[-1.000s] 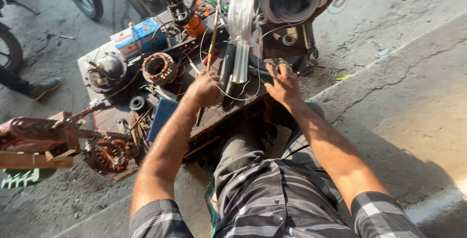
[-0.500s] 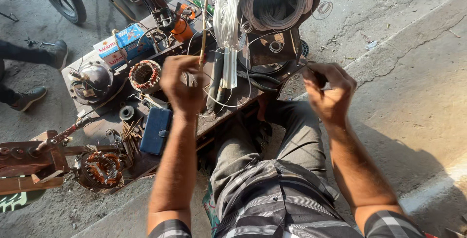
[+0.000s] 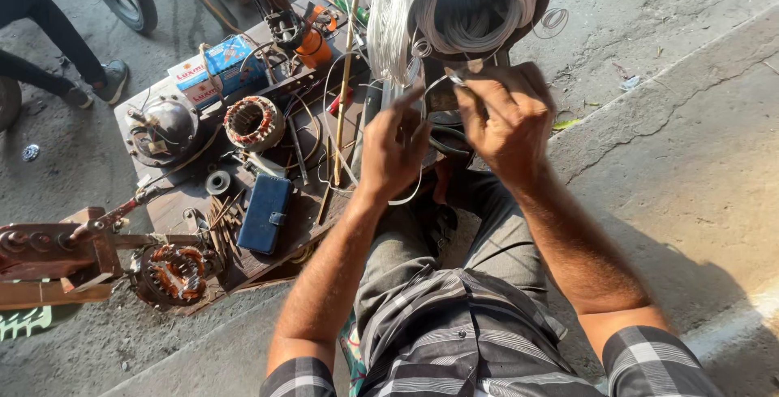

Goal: The person winds a white insulated wire around a cylindrical metal core using both hands, then uses pliers to cut the wire and continues winding. The person also handles a small wooden piece and adjusts the wire on the core.

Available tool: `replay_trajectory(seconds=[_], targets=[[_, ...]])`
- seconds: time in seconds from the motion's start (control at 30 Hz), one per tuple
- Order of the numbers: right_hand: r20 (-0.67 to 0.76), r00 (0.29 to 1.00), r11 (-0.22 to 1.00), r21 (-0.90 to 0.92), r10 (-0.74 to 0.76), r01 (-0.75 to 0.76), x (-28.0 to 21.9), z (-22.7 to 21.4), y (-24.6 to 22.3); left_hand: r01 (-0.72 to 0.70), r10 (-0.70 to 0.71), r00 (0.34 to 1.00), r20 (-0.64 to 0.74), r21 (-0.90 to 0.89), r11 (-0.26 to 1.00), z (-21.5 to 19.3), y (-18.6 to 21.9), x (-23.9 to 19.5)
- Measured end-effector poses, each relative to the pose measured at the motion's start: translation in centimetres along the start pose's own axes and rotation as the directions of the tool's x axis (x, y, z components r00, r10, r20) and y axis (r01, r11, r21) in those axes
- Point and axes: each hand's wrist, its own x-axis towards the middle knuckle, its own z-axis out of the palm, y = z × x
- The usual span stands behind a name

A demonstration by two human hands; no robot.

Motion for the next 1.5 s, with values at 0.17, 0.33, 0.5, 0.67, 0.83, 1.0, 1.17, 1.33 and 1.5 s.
replay_trajectory(seconds=[0.17, 0.33, 0.5, 0.67, 0.83, 1.0, 1.17, 1.33, 1.5], targets=[[0.093, 0.996, 0.999, -0.032, -0.018, 0.021, -0.2, 1.9, -0.4, -0.195, 0.195, 0.981, 0.009, 0.057, 0.979, 3.3, 1.3, -3.0], [0.129, 0.991, 0.997, -0.055, -0.039, 0.046, -0.5, 0.9, -0.6, -0.312, 0.285, 0.896, 0.339, 0.026, 0.95, 5.8, 2.5, -2.8], [-0.208, 0.978, 0.998, -0.06, -0.001, -0.011, -0.5, -1.9, 3.2, -0.312, 0.316, 0.946, -0.069, 0.069, 0.948, 2.2, 2.7, -0.4], [-0.176, 0.977, 0.989, 0.111, 0.119, -0.1, -0.2, 0.0, 6.2, -0.318, 0.345, 0.895, -0.282, 0.136, 0.938, -1.4, 2.9, 4.2], [-0.049, 0.974, 0.966, 0.148, 0.222, -0.213, 0.7, 0.6, 7.5, -0.292, 0.287, 0.956, -0.058, -0.116, 0.949, 0.4, 3.6, 5.2], [-0.002, 0.972, 0.953, 0.198, 0.235, -0.23, 1.3, -0.4, 9.1, -0.285, 0.309, 0.951, 0.033, -0.302, 0.91, 3.9, 1.9, 5.0], [-0.233, 0.971, 0.989, 0.15, 0.047, -0.012, 3.3, -3.3, 6.4, -0.384, 0.391, 0.92, 0.025, -0.135, 0.913, 4.6, 2.1, 4.7], [0.03, 0.953, 0.462, 0.879, -0.301, 0.118, 3.6, -10.5, -0.6, -0.349, 0.437, 0.735, -0.518, 0.264, 0.899, 3.8, 3.3, 7.4], [0.177, 0.686, 0.508, 0.802, -0.706, 0.316, 8.5, -6.8, -2.1, -0.198, 0.219, 0.926, -0.307, 0.098, 0.975, 1.4, 2.8, 11.1]])
